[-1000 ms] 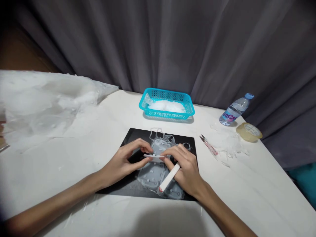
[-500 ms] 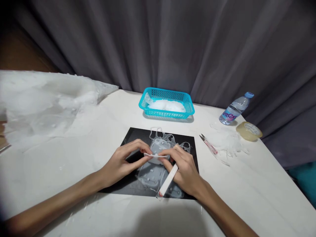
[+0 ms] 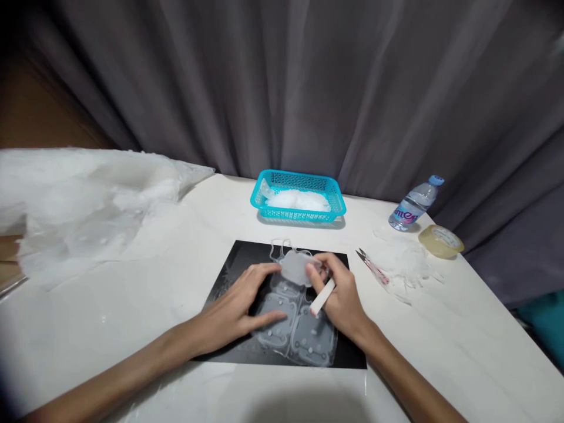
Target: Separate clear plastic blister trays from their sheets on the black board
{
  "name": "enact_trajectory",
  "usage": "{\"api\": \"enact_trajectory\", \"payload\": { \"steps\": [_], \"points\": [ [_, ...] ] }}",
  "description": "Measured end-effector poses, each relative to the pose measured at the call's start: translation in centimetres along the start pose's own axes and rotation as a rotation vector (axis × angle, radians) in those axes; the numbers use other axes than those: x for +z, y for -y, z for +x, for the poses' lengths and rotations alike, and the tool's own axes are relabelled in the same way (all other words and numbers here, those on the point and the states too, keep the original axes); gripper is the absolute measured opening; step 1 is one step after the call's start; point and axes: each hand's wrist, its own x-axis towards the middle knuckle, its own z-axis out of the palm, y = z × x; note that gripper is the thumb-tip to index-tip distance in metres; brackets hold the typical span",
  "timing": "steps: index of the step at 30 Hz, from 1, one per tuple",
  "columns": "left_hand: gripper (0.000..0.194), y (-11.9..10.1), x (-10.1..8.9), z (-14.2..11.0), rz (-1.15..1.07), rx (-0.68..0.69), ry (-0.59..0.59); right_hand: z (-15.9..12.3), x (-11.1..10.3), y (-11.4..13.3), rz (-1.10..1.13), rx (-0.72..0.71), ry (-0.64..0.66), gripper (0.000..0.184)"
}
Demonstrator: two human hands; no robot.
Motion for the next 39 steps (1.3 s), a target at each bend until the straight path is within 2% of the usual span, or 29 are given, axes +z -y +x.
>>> {"api": "enact_trajectory", "payload": {
  "steps": [3,6,7,9,11,14,17,18,19,21,24,27,31,35,39],
  "points": [
    [0.059,0.5,0.1,-0.3,0.174,0.071,0.052,4.3,-0.9,-0.5,-0.202,-0.014,-0.199,0.025],
    [0.057,0.8,0.4,-0.5,0.281,0.1,0.019,10.6,-1.8,-0.4,-0.326,-0.029,-0.341,0.024],
    [0.057,0.9,0.6,-0.5,0.312,0.111,0.006,12.6,-1.9,-0.2,-0.362,-0.045,-0.351,0.022],
    [0.054,0.9,0.9,-0.4,0.373,0.133,-0.012,15.8,-1.4,0.1,-0.418,-0.087,-0.29,0.023],
    [0.05,0.8,1.0,-0.4,0.42,0.142,-0.027,17.1,-0.4,0.4,-0.444,-0.123,-0.201,0.029],
    [0.047,0.6,0.8,-0.3,0.43,0.12,-0.029,15.1,0.9,0.8,-0.431,-0.181,-0.089,0.035],
    [0.048,0.7,0.3,-0.1,0.385,0.085,-0.002,9.9,0.9,1.3,-0.375,-0.2,-0.022,0.047],
    [0.047,0.9,0.1,0.0,0.371,0.081,0.009,8.0,0.6,1.5,-0.335,-0.187,0.006,0.051],
    [0.047,1.0,-0.1,0.0,0.359,0.083,0.016,6.2,0.2,1.8,-0.199,-0.113,0.06,0.052],
    [0.048,1.2,-0.2,0.1,0.343,0.096,0.019,3.1,-0.5,2.1,0.054,0.019,0.232,0.052],
    [0.054,1.1,-0.3,0.1,0.365,0.131,0.02,0.4,-1.1,2.2,0.197,0.039,0.433,0.045],
    [0.047,0.8,-0.2,0.0,0.445,0.193,0.051,-0.3,-0.9,1.9,0.195,-0.009,0.508,0.028],
    [0.03,0.6,-0.4,0.1,0.483,0.255,0.07,-0.3,-0.6,1.2,0.183,-0.073,0.502,0.005],
    [0.026,0.8,-1.2,0.4,0.338,0.3,0.114,-0.3,-0.8,0.9,0.193,-0.076,0.497,0.002],
    [0.029,1.3,-1.7,0.6,0.206,0.254,0.137,-0.5,-0.7,0.9,0.191,-0.092,0.524,0.003]
  ]
}}
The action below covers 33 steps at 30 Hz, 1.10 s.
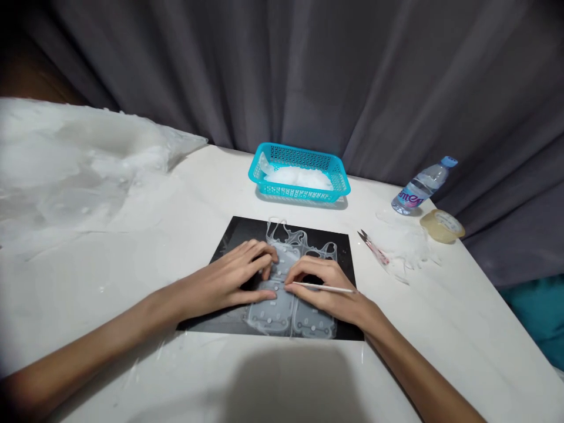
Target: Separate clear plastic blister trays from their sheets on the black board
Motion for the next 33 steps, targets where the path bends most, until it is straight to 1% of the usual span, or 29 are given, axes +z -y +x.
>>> {"api": "enact_trajectory", "payload": {
  "steps": [3,6,11,16,22,26,29,33],
  "points": [
    [0.041,0.5,0.2,0.0,-0.032,-0.044,0.005,-0.1,0.2,0.0,-0.041,0.014,-0.013,0.005],
    [0.052,0.7,0.5,0.0,0.006,-0.068,0.03,-0.3,0.2,0.0,-0.073,0.004,-0.002,0.005],
    [0.048,0.4,0.7,0.2,0.103,-0.044,0.024,-0.5,-0.1,0.1,-0.147,-0.084,0.052,0.007],
    [0.044,0.3,1.0,0.3,0.159,-0.024,0.004,-0.5,0.1,-0.1,-0.192,-0.185,0.039,0.01],
    [0.044,0.8,1.2,0.2,0.129,-0.032,-0.005,-0.3,0.7,-0.4,-0.3,-0.274,0.049,0.014],
    [0.046,0.9,1.2,0.5,0.068,-0.045,-0.02,-0.3,1.0,-0.5,-0.408,-0.321,0.032,0.017],
    [0.046,0.9,1.1,0.6,0.062,-0.054,-0.004,-0.7,0.8,-0.5,-0.494,-0.356,0.025,0.021],
    [0.048,0.7,1.1,0.6,0.087,-0.061,0.032,-1.3,0.5,-0.5,-0.555,-0.356,0.042,0.021]
  ]
}}
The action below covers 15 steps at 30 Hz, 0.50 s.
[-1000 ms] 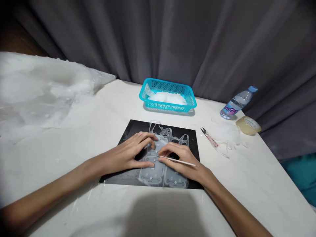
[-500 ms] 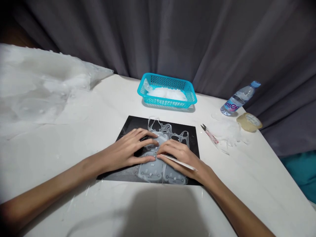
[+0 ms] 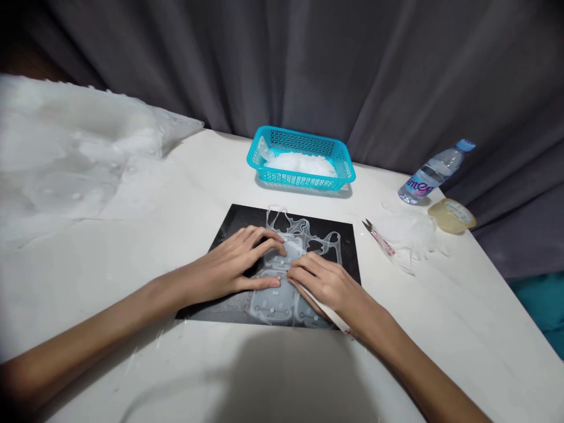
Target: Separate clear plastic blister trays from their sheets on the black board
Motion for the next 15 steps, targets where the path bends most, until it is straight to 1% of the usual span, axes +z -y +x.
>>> {"api": "enact_trajectory", "payload": {
  "steps": [4,6,8,11,13,15],
  "points": [
    [0.046,-0.2,-0.1,-0.1,-0.025,-0.008,0.003,-0.2,0.9,-0.3,-0.043,-0.029,-0.042,0.017],
    [0.045,-0.3,-0.1,-0.1,-0.054,-0.016,-0.001,-0.2,1.5,-0.4,-0.1,-0.002,-0.049,0.018],
    [0.046,-0.5,-0.2,-0.1,-0.087,-0.031,-0.012,0.0,1.8,-0.5,-0.179,0.033,-0.043,0.023],
    [0.061,-0.7,-0.2,-0.2,-0.077,-0.104,-0.077,0.2,1.6,0.1,-0.269,0.028,0.01,0.031],
    [0.073,-0.8,-0.2,-0.2,-0.043,-0.165,-0.123,0.2,1.5,0.7,-0.306,-0.004,0.048,0.032],
    [0.079,-0.7,-0.1,-0.2,-0.032,-0.196,-0.129,0.3,1.6,1.2,-0.317,-0.029,0.059,0.031]
  ]
}}
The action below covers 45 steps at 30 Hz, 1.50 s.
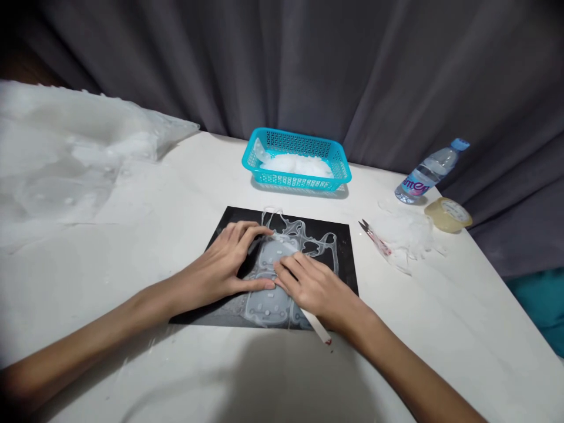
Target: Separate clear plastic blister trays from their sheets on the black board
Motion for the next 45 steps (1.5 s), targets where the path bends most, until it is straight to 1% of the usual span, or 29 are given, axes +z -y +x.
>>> {"api": "enact_trajectory", "payload": {
  "steps": [2,3,4,5,7,8,9,10,11,13,16,17,18,19,20,21,22,24,25,27,28,30,32,33,37,38,41,45],
  "points": [
    [0.083,0.1,0.1,0.0,-0.009,-0.002,0.029,0.2,0.1,-0.4,0.043,-0.001,-0.017,0.029],
    [0.087,0.1,0.1,0.0,-0.015,0.0,0.047,0.5,0.1,-1.2,0.081,0.03,-0.054,0.027],
    [0.09,0.2,0.1,0.0,-0.02,0.003,0.063,0.8,-0.1,-2.4,0.121,0.097,-0.118,0.025],
    [0.094,0.2,0.2,0.0,-0.025,0.005,0.077,1.2,-0.3,-3.9,0.165,0.19,-0.209,0.023],
    [0.099,0.3,0.3,-0.1,-0.03,-0.001,0.107,1.9,-1.4,-7.5,0.181,0.516,-0.461,0.023],
    [0.101,0.4,0.3,-0.2,-0.03,-0.007,0.119,2.3,-2.0,-9.2,0.188,0.621,-0.54,0.023],
    [0.104,0.5,0.3,-0.3,-0.03,-0.017,0.126,2.6,-2.8,-10.5,0.231,0.65,-0.515,0.024],
    [0.107,0.6,0.3,-0.3,-0.031,-0.031,0.125,2.9,-3.5,-11.4,0.281,0.637,-0.456,0.024],
    [0.11,0.7,0.4,-0.3,-0.034,-0.044,0.114,3.0,-4.2,-11.6,0.302,0.603,-0.401,0.023],
    [0.117,0.7,0.4,-0.3,-0.053,-0.059,0.051,3.4,-5.2,-10.7,0.334,0.494,-0.289,0.02],
    [0.12,0.2,0.3,0.1,-0.181,-0.063,-0.087,4.0,-6.0,-7.3,0.422,0.349,-0.175,0.019],
    [0.113,-0.1,0.2,0.3,-0.255,-0.072,-0.122,4.2,-6.2,-6.2,0.469,0.313,-0.129,0.02],
    [0.1,-0.4,0.1,0.5,-0.338,-0.091,-0.142,4.5,-6.4,-5.2,0.52,0.294,-0.088,0.023],
    [0.081,-0.6,0.0,0.7,-0.426,-0.117,-0.146,4.7,-6.5,-4.5,0.569,0.289,-0.064,0.026],
    [0.06,-0.9,-0.1,0.8,-0.516,-0.152,-0.146,4.9,-6.6,-3.9,0.612,0.299,-0.065,0.029],
    [0.043,-1.0,-0.2,1.0,-0.61,-0.193,-0.147,5.1,-6.7,-3.6,0.642,0.327,-0.089,0.03],
    [0.034,-1.2,-0.4,1.1,-0.711,-0.242,-0.148,5.1,-6.6,-3.4,0.655,0.364,-0.141,0.029],
    [0.032,-1.3,-0.6,1.2,-0.914,-0.346,-0.166,4.9,-6.3,-3.2,0.635,0.426,-0.268,0.03],
    [0.033,-1.3,-0.7,1.2,-1.008,-0.395,-0.176,4.7,-6.0,-3.2,0.603,0.44,-0.31,0.036],
    [0.033,-1.2,-0.8,1.3,-1.166,-0.468,-0.174,4.1,-5.3,-3.1,0.503,0.423,-0.334,0.051],
    [0.033,-1.2,-0.8,1.3,-1.23,-0.486,-0.167,3.8,-4.9,-3.0,0.447,0.405,-0.33,0.054],
    [0.033,-1.3,-0.8,1.3,-1.328,-0.494,-0.15,3.2,-4.2,-2.6,0.375,0.398,-0.331,0.049],
    [0.034,-1.4,-0.8,1.4,-1.368,-0.493,-0.13,2.7,-3.4,-2.0,0.416,0.431,-0.356,0.039],
    [0.034,-1.4,-0.7,1.4,-1.375,-0.489,-0.121,2.6,-3.0,-1.7,0.465,0.457,-0.343,0.034],
    [0.032,-1.4,-0.4,1.2,-1.358,-0.45,-0.081,2.5,-1.8,-0.9,0.613,0.556,-0.178,0.014],
    [0.032,-1.4,-0.4,1.1,-1.338,-0.444,-0.071,2.6,-1.6,-0.9,0.632,0.573,-0.157,0.011],
    [0.034,-1.4,-0.5,0.9,-1.249,-0.47,-0.053,2.8,-1.2,-1.0,0.709,0.604,-0.151,0.009],
    [0.035,-1.7,-0.6,0.9,-1.145,-0.504,-0.011,2.7,-1.1,-1.0,0.784,0.649,-0.126,0.012]
  ]
}}
